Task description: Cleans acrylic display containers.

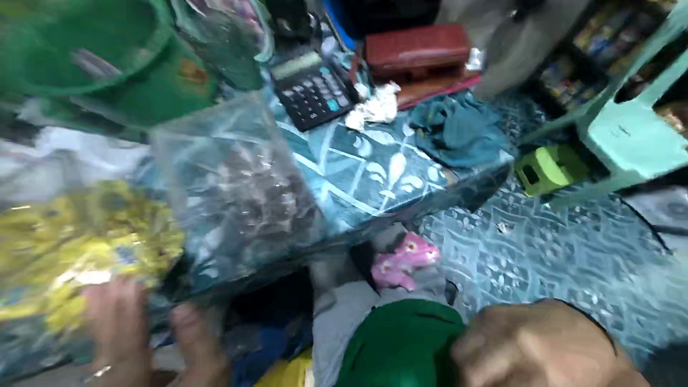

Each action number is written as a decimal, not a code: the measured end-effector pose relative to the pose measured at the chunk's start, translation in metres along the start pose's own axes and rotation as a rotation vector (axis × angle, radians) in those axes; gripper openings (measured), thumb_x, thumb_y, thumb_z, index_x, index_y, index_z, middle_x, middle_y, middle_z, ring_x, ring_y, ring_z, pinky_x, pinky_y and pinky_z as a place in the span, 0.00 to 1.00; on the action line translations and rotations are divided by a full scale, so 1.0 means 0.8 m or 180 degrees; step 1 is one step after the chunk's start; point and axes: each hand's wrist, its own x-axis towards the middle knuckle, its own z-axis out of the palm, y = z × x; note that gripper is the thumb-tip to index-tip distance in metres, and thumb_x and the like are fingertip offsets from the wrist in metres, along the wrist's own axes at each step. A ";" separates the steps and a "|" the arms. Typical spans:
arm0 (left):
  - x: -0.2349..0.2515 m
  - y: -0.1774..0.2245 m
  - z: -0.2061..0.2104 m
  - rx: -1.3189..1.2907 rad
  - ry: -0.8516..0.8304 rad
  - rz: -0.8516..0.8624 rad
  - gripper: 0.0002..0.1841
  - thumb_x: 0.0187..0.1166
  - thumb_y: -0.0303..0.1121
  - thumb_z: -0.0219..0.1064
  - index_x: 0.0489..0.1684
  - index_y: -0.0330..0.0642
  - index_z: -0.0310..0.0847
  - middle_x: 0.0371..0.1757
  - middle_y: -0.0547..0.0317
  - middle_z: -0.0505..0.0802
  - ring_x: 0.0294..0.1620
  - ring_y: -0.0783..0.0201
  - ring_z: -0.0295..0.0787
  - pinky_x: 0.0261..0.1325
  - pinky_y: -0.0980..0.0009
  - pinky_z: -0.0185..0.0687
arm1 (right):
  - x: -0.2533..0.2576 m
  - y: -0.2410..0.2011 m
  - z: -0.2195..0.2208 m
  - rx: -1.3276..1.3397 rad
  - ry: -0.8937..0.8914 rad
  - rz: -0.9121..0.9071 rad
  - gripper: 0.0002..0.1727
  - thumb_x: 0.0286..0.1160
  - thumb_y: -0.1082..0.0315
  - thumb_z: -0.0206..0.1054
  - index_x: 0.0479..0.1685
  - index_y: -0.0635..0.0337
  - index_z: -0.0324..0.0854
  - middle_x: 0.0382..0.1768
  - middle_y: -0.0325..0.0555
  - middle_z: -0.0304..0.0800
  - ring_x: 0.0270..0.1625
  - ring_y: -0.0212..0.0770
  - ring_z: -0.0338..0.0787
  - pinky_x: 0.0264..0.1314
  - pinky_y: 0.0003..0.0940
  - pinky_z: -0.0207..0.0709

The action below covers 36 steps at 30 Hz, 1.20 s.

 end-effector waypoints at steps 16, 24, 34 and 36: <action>0.102 0.005 0.072 -0.0955 0.0061 -0.1516 0.27 0.93 0.40 0.45 0.70 0.25 0.78 0.79 0.34 0.78 0.83 0.49 0.73 0.84 0.56 0.65 | 0.234 0.160 -0.061 -0.0666 0.1596 0.1420 0.23 0.93 0.61 0.50 0.65 0.69 0.84 0.75 0.59 0.78 0.74 0.46 0.81 0.75 0.44 0.75; 0.128 0.014 0.048 -0.1300 -0.0263 -0.0783 0.30 0.92 0.49 0.45 0.82 0.37 0.71 0.88 0.49 0.69 0.92 0.54 0.55 0.92 0.50 0.48 | 0.191 0.145 -0.098 0.1547 0.2936 0.1122 0.20 0.91 0.69 0.48 0.71 0.67 0.78 0.49 0.42 0.96 0.43 0.31 0.94 0.52 0.26 0.89; 0.084 -0.019 0.069 -0.0596 -0.0226 -0.0860 0.25 0.89 0.50 0.51 0.64 0.45 0.89 0.90 0.36 0.61 0.92 0.33 0.44 0.90 0.36 0.41 | 0.052 0.190 -0.099 0.0391 0.3604 0.2006 0.20 0.90 0.71 0.51 0.72 0.74 0.74 0.45 0.40 0.95 0.41 0.26 0.93 0.49 0.23 0.87; 0.086 -0.016 0.073 -0.0665 -0.0049 -0.0687 0.24 0.89 0.48 0.52 0.47 0.43 0.94 0.89 0.36 0.64 0.93 0.32 0.42 0.90 0.35 0.35 | 0.049 0.195 -0.092 0.0243 0.3563 0.2103 0.20 0.90 0.70 0.52 0.73 0.74 0.73 0.47 0.42 0.94 0.42 0.26 0.93 0.50 0.22 0.87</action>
